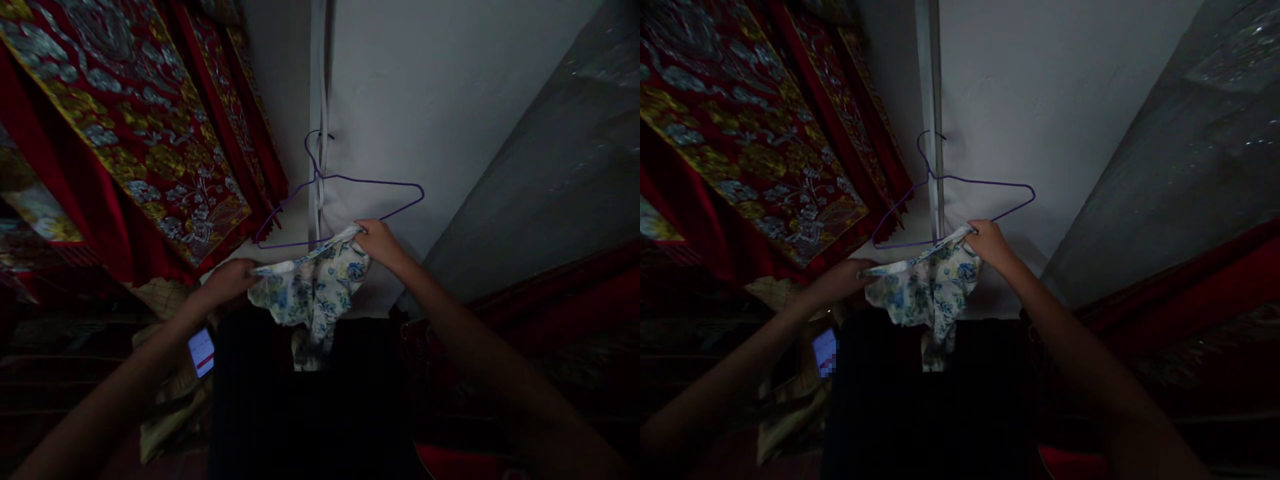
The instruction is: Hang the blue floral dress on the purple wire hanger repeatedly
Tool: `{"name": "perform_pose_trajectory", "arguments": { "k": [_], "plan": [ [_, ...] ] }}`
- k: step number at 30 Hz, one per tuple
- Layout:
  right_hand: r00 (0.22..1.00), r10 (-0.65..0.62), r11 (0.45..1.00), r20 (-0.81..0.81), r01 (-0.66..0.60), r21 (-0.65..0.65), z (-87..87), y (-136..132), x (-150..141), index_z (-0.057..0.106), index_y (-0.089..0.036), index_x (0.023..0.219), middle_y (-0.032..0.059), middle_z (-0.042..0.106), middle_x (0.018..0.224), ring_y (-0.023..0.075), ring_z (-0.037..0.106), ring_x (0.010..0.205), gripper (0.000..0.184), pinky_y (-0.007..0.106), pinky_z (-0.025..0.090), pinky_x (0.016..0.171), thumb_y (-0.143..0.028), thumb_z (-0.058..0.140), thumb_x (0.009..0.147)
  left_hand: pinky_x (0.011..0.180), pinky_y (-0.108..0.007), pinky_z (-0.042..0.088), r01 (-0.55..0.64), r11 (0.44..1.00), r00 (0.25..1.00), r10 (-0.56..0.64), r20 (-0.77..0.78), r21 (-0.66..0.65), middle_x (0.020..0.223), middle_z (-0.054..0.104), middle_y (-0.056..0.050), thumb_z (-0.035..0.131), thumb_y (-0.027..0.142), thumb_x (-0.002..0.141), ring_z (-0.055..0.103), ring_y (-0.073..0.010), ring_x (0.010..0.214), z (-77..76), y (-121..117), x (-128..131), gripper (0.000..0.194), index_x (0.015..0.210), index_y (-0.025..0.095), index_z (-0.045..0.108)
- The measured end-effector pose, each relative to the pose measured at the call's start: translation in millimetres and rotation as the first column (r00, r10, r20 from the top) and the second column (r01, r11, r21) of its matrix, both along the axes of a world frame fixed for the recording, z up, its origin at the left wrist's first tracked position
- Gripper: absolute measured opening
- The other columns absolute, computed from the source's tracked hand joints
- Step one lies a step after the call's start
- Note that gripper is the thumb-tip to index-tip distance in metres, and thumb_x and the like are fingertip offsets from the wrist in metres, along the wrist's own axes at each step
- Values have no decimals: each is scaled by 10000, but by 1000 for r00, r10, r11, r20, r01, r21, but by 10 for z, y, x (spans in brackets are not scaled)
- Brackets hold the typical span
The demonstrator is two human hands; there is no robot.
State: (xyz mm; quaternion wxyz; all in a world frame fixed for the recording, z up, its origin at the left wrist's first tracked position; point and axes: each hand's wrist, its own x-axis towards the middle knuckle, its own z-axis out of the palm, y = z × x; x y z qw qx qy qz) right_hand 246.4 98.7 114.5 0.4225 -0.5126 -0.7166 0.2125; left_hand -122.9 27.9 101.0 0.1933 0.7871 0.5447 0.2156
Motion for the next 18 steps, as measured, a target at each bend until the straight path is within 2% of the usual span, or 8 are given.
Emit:
{"name": "perform_pose_trajectory", "arguments": {
  "k": [3,5,8,10,12,15,17,18],
  "plan": [
    [1000,8,1000,5,-8,14,16,-75,-26,631,-171,607,-16,551,571,158,516,624,130,255,330,586,-205,513,648,841,-336,505,-52,962,995,27,93,270,926,717,-83,532,248,830,654,-236,876,173,176,52,176,896,187,683],
    [999,43,999,-32,-43,-18,-12,-122,-96,641,-167,626,-6,581,600,168,539,640,154,257,355,592,-213,498,656,849,-337,510,-97,920,976,14,216,380,981,702,-83,495,222,845,641,-214,875,293,300,142,249,1031,172,652],
    [979,159,985,-127,-166,-46,-45,-229,-183,678,-163,703,7,645,684,179,584,685,204,260,415,629,-205,482,662,789,-305,522,-114,911,909,-65,412,395,1057,704,-81,490,228,846,640,-182,839,458,494,273,487,1329,177,527],
    [968,210,977,-141,-213,-8,-33,-316,-157,726,-164,842,12,686,760,178,607,709,280,268,450,673,-186,512,663,744,-292,519,-83,927,909,-80,410,366,1017,720,-78,465,207,820,636,-180,793,555,601,310,531,1342,163,551],
    [978,143,989,-151,-136,59,2,-368,-35,730,-181,1093,13,709,812,169,608,688,454,276,463,678,-164,578,665,755,-303,516,-44,933,953,-68,296,357,995,733,-82,433,176,782,638,-195,802,634,664,300,503,1231,140,654],
    [965,-50,983,-258,93,155,52,-290,282,499,-210,1479,27,733,900,163,599,647,840,288,469,644,-149,697,665,815,-318,516,21,931,987,-77,138,364,1046,741,-80,416,170,763,646,-216,871,704,681,252,487,1157,133,700],
    [942,-120,967,-314,182,177,72,-138,503,388,-171,1556,53,733,951,167,604,656,975,301,476,639,-148,764,657,818,-319,517,51,933,992,-89,91,356,1035,740,-74,419,190,784,646,-219,872,723,666,236,469,1164,138,689],
    [937,-148,963,-317,210,171,84,-54,599,405,-134,1546,65,728,945,171,605,662,972,308,479,639,-145,789,652,813,-319,517,62,935,993,-93,73,349,1021,737,-72,425,201,793,644,-220,861,729,657,235,460,1168,139,683]
  ]
}}
